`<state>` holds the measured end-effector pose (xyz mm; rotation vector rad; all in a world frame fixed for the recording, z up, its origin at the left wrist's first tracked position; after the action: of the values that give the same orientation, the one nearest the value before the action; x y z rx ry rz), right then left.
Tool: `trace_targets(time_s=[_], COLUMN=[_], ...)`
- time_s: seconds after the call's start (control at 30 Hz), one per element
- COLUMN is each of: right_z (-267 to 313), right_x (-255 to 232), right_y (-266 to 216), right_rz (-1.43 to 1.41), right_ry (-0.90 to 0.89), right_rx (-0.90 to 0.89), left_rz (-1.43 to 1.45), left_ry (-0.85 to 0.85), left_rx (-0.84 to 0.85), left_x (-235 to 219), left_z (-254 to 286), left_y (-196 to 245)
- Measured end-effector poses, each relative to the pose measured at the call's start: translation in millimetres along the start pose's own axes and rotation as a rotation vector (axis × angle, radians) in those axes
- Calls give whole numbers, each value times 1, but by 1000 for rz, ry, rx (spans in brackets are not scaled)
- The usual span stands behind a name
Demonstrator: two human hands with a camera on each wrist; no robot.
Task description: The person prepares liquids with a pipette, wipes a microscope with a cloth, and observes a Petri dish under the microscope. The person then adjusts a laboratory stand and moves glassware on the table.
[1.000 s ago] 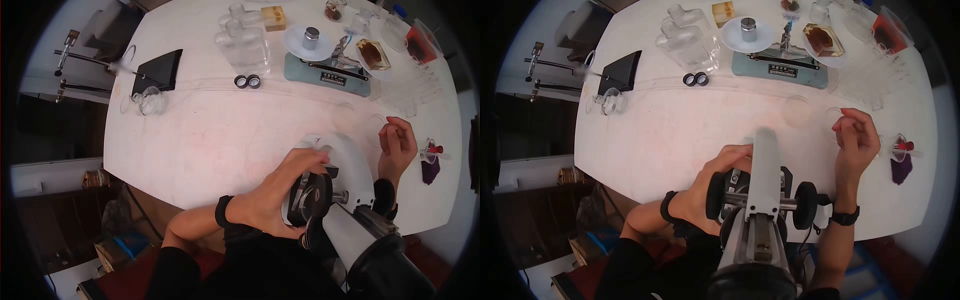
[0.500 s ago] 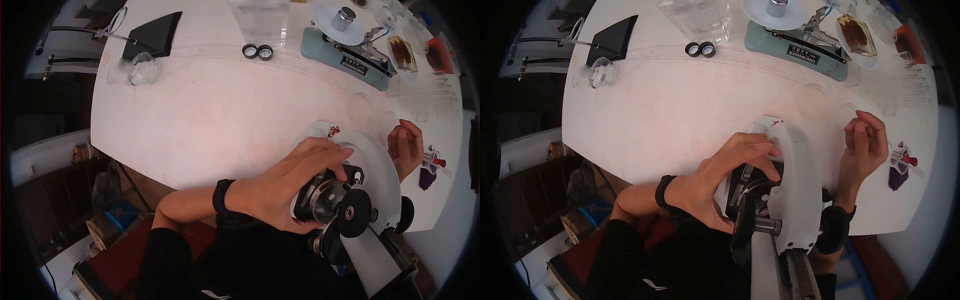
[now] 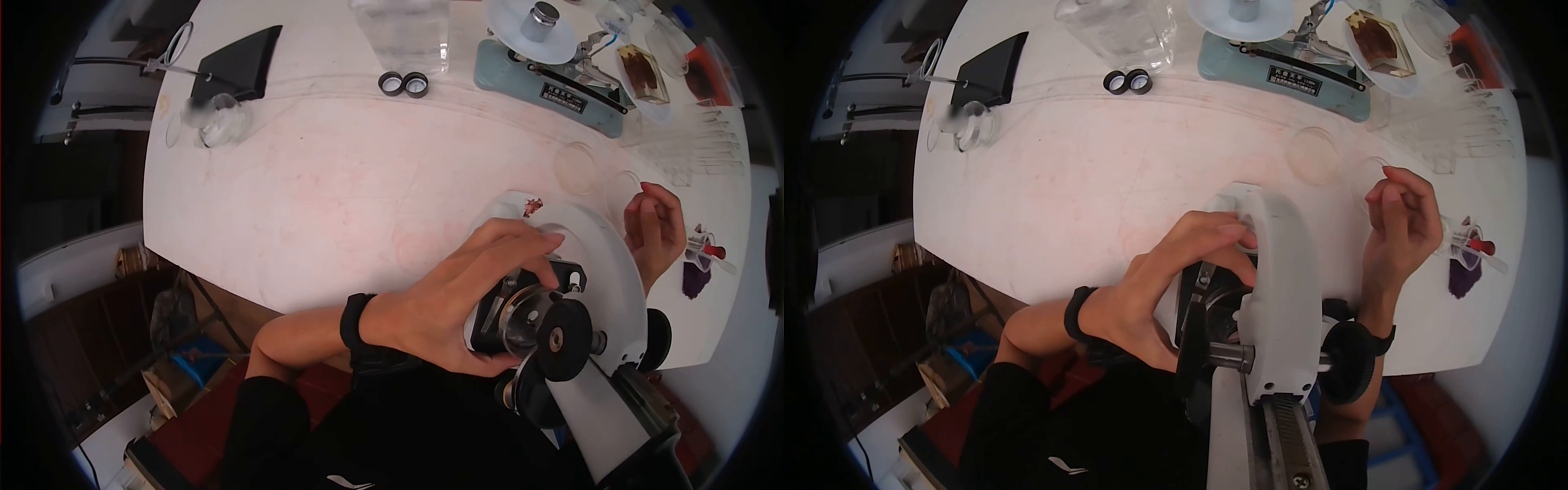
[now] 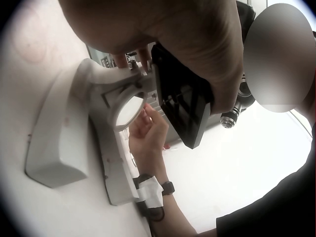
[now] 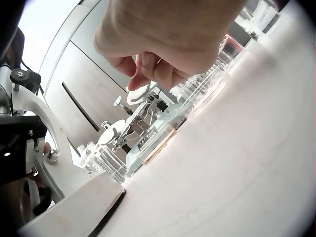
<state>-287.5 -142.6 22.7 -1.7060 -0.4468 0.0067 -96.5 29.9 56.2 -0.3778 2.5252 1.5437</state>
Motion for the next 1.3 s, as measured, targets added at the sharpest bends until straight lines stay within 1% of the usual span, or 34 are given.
trace_targets(time_s=[0.33, 0.6, 0.87, 1.13, 1.3], right_z=[0, 0, 0, -1, -1], right_x=[2, 1, 2, 2, 2], right_y=[-1, -1, -2, -2, -2], right_rz=[-10, 8, 12, 19, 26], right_ry=[8, 0, 1, -5, -17], right_rx=[-21, 5, -9, -14, -3], left_rz=[8, -3, -12, -8, -14], left_ry=[-24, -19, -4, -14, -2], left_rx=[4, 6, 17, -26, -9], left_x=[0, 0, 0, -3, -3], left_z=[0, 0, 1, 2, 2], left_y=[0, 1, 1, -1, 0])
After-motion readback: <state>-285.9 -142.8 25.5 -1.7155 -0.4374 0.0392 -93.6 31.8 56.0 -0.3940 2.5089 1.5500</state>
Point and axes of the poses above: each hand's wrist, its own z-axis away from the middle knuckle, its own x-axis out of the palm, y = z × x, the point moved 4 cm from there along -z, towards the middle knuckle, and after that the axes turned 15 degrees about -z, right-handed, at the moved point
